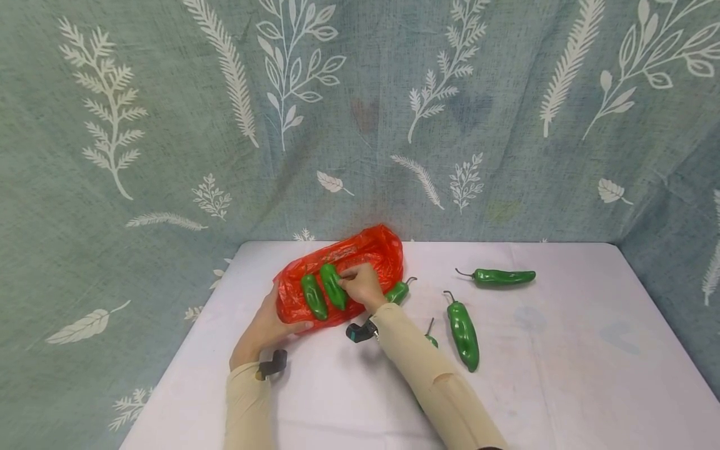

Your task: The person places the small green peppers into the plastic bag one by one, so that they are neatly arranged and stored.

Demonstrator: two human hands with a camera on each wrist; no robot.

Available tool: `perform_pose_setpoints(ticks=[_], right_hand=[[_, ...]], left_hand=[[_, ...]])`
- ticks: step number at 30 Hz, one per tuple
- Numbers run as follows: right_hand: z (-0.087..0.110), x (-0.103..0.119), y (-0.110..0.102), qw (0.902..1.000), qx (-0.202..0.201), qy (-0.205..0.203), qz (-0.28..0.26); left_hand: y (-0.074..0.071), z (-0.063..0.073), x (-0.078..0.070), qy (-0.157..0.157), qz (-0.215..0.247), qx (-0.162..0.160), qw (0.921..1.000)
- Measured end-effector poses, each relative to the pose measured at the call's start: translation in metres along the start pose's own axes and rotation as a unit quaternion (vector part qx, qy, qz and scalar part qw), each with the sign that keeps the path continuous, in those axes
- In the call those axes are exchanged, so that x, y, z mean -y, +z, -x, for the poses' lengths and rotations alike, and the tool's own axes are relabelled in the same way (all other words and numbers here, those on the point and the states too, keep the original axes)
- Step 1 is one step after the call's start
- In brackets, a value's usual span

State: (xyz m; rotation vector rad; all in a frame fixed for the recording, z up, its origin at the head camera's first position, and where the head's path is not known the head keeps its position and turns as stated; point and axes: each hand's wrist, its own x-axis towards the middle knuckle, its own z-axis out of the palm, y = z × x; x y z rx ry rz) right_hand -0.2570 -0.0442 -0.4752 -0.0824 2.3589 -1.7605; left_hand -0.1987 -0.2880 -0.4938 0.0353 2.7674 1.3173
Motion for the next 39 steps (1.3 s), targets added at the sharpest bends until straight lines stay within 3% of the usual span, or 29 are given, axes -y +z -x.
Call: perform_pose_setpoints(ticks=[11,39], right_hand=[[-0.006,-0.005,0.009,0.9992,-0.011,-0.018,0.034],[-0.008,-0.009,0.025,0.9984,0.004,-0.006,0.056]], left_hand=[[0.001,-0.001,0.001,-0.001,-0.007,0.002,1.0000],[-0.002,-0.003,0.003,0.011,-0.006,0.007,0.9999]])
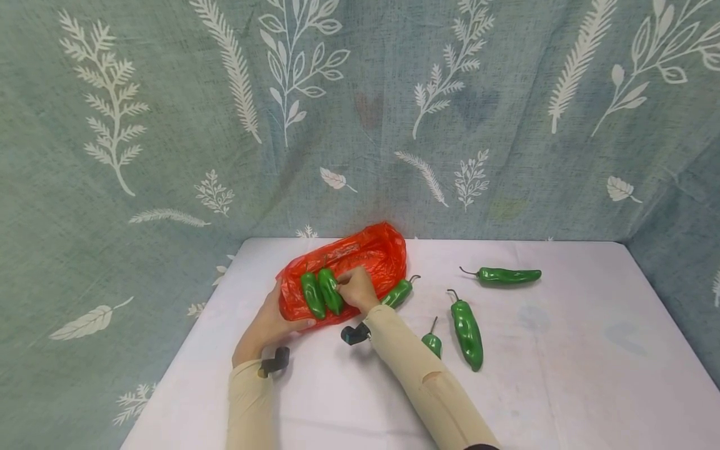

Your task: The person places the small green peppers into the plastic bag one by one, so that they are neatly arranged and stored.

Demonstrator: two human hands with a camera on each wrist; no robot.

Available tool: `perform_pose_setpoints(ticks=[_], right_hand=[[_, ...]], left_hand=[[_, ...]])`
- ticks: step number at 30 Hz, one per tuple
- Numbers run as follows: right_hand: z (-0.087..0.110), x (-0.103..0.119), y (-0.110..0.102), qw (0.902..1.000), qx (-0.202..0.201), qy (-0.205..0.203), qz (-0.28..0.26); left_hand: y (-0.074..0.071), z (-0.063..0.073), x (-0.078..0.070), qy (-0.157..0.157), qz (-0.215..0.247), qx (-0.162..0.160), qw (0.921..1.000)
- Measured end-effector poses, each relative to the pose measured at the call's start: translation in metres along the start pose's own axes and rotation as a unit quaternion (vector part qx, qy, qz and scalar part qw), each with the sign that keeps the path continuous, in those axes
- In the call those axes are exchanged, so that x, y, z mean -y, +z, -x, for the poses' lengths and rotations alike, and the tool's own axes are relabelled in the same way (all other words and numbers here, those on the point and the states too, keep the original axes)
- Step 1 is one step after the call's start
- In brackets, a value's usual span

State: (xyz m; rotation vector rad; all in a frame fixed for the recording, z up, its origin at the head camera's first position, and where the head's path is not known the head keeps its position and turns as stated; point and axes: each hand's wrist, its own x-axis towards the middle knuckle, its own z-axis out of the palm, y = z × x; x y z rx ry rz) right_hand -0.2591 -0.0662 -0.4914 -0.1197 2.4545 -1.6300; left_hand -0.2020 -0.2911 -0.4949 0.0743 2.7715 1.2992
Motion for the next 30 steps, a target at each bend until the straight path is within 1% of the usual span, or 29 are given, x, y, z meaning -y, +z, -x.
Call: perform_pose_setpoints(ticks=[4,8,12,16,22,28,30], right_hand=[[0.0006,0.0016,0.0004,0.9999,0.000,-0.004,0.010],[0.0002,0.0022,0.0015,0.9999,0.000,-0.006,0.012],[0.0002,0.0021,0.0030,0.9998,-0.001,-0.010,0.017],[0.0008,0.0020,0.0045,0.9996,0.001,-0.017,0.024],[0.0034,0.0024,0.0056,0.9992,0.004,-0.029,0.026],[0.0037,0.0029,0.0041,0.9987,-0.001,-0.040,0.030],[0.0036,0.0028,0.0037,0.9982,-0.002,-0.050,0.032]], left_hand=[[0.0005,-0.0003,-0.0003,0.002,0.002,-0.002,1.0000],[0.0010,-0.0015,0.0010,0.003,-0.008,-0.006,0.9999],[0.0008,-0.0006,0.0016,-0.008,-0.016,-0.004,0.9998],[0.0005,0.0007,0.0015,-0.017,-0.012,-0.001,0.9998],[0.0000,0.0017,0.0008,-0.013,-0.004,-0.001,0.9999],[0.0003,-0.0005,0.0036,0.025,-0.003,-0.008,0.9996],[0.0001,-0.0007,0.0044,0.032,-0.008,-0.009,0.9994]])
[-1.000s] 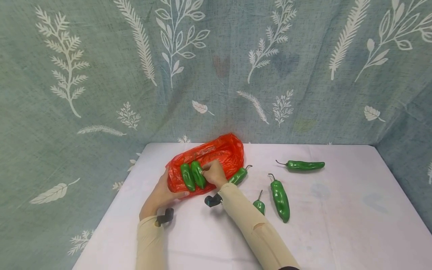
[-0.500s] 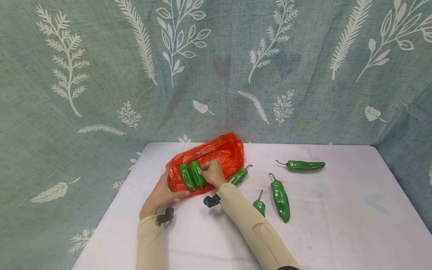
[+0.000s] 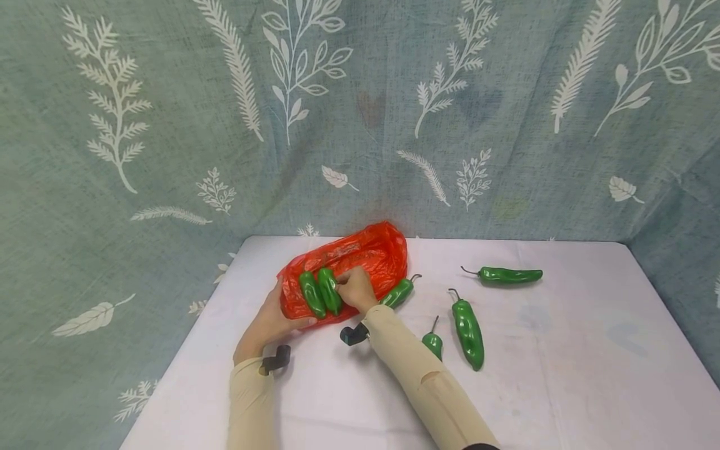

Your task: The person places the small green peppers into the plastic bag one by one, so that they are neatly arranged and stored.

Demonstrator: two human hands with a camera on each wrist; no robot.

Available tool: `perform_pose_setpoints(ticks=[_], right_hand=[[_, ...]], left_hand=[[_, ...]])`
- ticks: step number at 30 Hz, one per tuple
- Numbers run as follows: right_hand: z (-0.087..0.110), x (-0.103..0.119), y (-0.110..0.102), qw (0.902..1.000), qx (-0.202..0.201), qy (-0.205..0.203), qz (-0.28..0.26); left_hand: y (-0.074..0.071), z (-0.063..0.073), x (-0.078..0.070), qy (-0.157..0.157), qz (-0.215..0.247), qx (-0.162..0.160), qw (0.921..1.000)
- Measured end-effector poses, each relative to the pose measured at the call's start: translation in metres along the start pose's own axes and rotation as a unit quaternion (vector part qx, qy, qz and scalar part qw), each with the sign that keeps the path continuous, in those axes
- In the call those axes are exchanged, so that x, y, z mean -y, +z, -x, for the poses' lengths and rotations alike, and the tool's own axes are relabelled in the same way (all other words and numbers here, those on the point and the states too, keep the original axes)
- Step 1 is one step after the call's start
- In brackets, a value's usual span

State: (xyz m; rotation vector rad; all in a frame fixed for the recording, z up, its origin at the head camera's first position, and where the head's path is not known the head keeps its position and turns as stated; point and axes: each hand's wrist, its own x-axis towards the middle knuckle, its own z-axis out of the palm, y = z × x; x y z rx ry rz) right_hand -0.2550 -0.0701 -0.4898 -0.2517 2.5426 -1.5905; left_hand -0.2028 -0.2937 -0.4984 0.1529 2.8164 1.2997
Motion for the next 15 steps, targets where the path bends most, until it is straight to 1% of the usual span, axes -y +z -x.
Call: perform_pose_setpoints(ticks=[7,11,15], right_hand=[[-0.0006,-0.0014,-0.0014,1.0000,-0.002,0.000,-0.005],[-0.0004,-0.0012,-0.0040,1.0000,-0.006,-0.001,-0.002],[-0.0004,0.0004,-0.0075,1.0000,-0.008,0.004,-0.003]], left_hand=[[-0.0005,0.0011,-0.0014,-0.027,-0.009,0.002,0.9996],[-0.0004,0.0014,-0.0018,-0.029,-0.009,0.002,0.9995],[-0.0004,0.0015,-0.0016,-0.037,-0.013,0.003,0.9992]])
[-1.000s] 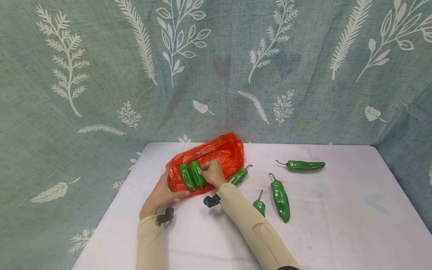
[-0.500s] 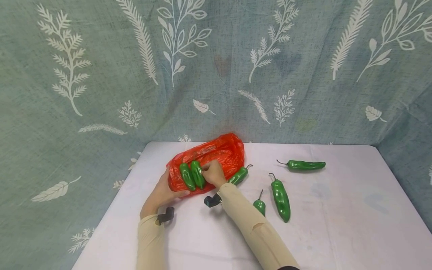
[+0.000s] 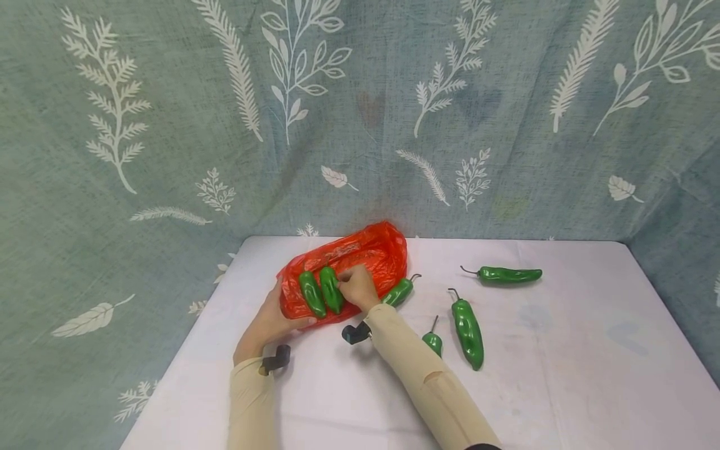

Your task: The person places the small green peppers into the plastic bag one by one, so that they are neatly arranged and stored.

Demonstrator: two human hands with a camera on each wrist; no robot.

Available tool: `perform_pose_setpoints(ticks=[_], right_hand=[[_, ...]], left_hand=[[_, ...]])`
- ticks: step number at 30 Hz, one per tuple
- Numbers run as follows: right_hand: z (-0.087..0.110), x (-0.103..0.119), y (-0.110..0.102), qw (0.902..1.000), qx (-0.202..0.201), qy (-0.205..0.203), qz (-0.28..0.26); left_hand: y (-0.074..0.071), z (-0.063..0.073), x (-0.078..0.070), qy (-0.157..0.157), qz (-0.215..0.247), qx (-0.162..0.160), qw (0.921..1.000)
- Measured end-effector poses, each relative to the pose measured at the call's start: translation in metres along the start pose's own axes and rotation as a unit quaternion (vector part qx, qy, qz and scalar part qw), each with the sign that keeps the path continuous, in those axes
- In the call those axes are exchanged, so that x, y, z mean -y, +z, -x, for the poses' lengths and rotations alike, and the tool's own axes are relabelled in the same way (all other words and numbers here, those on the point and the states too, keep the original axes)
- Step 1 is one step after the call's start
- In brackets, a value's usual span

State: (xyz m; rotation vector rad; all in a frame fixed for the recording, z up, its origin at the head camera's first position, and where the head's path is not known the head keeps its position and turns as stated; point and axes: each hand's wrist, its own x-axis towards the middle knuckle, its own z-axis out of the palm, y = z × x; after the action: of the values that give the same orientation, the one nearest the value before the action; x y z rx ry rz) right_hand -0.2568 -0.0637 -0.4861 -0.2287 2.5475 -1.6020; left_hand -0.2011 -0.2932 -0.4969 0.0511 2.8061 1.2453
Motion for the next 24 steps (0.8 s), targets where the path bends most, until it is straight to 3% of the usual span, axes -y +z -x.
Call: perform_pose_setpoints(ticks=[8,15,24], right_hand=[[0.001,0.007,-0.009,0.9999,-0.010,-0.005,-0.006],[0.007,0.017,-0.015,0.9998,0.001,-0.016,-0.007],[0.022,0.027,-0.037,0.9988,0.006,-0.044,-0.020]], left_hand=[[0.001,-0.003,0.001,0.020,0.012,0.000,0.9997],[0.000,-0.001,0.000,0.010,0.012,-0.001,0.9999],[0.000,-0.005,0.000,0.045,0.040,-0.001,0.9982]])
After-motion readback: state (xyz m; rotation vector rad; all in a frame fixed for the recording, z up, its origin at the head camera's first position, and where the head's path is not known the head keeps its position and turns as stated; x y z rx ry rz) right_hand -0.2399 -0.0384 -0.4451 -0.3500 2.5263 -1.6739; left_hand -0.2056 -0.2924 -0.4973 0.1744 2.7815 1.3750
